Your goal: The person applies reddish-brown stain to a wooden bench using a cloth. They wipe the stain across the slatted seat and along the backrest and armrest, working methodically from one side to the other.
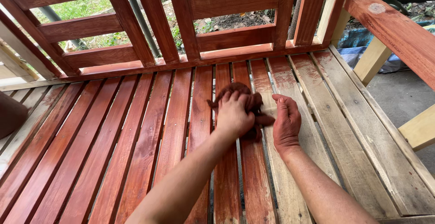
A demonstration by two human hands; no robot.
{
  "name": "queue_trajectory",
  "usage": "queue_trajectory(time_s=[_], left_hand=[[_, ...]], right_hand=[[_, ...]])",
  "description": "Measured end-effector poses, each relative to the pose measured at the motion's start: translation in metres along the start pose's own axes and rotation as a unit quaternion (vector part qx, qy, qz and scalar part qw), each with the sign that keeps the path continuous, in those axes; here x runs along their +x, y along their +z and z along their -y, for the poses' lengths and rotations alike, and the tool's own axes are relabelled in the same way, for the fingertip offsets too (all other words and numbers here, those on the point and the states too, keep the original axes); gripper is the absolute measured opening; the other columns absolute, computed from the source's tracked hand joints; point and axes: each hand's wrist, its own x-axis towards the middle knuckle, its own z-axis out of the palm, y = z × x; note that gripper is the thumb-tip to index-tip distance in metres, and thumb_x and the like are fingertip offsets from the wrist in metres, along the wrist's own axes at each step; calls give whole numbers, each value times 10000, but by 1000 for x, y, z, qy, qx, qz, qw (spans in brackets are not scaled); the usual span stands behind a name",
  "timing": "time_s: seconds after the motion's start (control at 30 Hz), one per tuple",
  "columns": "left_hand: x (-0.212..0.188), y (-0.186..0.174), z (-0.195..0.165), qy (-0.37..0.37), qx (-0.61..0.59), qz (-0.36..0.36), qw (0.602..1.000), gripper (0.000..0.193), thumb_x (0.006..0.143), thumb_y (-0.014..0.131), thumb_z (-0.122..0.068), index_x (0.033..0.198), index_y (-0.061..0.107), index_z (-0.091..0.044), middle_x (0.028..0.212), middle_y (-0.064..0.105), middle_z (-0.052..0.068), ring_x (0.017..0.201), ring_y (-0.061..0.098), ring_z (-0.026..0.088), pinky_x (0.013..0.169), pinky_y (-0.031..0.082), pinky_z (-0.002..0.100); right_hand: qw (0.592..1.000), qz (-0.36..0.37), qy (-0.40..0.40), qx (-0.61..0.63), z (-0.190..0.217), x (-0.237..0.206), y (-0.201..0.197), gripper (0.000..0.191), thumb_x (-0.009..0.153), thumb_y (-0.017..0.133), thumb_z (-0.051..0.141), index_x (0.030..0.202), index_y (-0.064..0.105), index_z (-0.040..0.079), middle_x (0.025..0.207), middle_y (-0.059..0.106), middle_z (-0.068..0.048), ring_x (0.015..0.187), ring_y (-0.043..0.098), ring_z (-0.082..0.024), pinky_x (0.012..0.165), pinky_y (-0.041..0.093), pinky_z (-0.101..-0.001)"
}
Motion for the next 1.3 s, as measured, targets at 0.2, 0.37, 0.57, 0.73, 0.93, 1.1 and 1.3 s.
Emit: queue_trajectory(time_s=[0.2,0.37,0.57,0.73,0.93,1.1,1.3], left_hand=[[-120,-27,-31,125,-114,47,984,611,684,647,-167,1291,650,-99,1499,535,215,1476,347,459,1225,262,531],[-149,-35,-54,99,-60,79,990,692,777,659,-211,1422,492,-24,1513,454,242,1463,293,488,1170,219,609],[-71,-14,-52,56,-27,23,998,609,815,629,-227,1386,511,-53,1486,511,187,1451,340,462,1159,261,619],[9,4,-50,-10,-41,31,999,531,887,590,-387,1337,559,-105,1429,572,123,1432,360,454,1153,241,665],[92,37,-42,-86,-4,18,996,524,913,593,-401,1302,574,-51,1429,561,162,1437,332,463,1173,205,643],[144,56,-36,-122,14,-6,992,441,883,559,-246,1282,617,-69,1421,598,159,1454,364,440,1201,221,603],[179,63,-24,-130,5,-14,991,457,873,551,-260,1289,608,-79,1405,594,165,1436,359,435,1189,215,601]], right_hand=[[996,-1,25,80,-18,10,-3,413,1070,484,376,1175,678,27,1234,694,-111,1240,612,-232,1132,455,-387],[994,7,37,99,-35,13,-8,407,1067,485,366,1185,672,24,1237,694,-103,1231,612,-214,1126,449,-375],[976,-2,86,200,-35,20,-14,436,1073,484,382,1242,650,16,1215,677,-81,1147,614,-186,1076,469,-368],[972,26,97,211,-20,12,-13,463,1062,461,410,1234,618,10,1156,670,-84,1086,635,-177,1018,508,-368],[984,40,51,167,-5,9,-12,438,1095,412,376,1258,612,22,1236,631,-89,1197,570,-175,1105,445,-355],[995,32,48,79,1,4,-13,434,1093,385,351,1259,639,40,1252,648,-82,1206,577,-179,1109,424,-345],[998,51,-2,43,3,6,-15,440,1101,376,341,1245,650,28,1346,614,-72,1263,546,-183,1136,390,-354]])
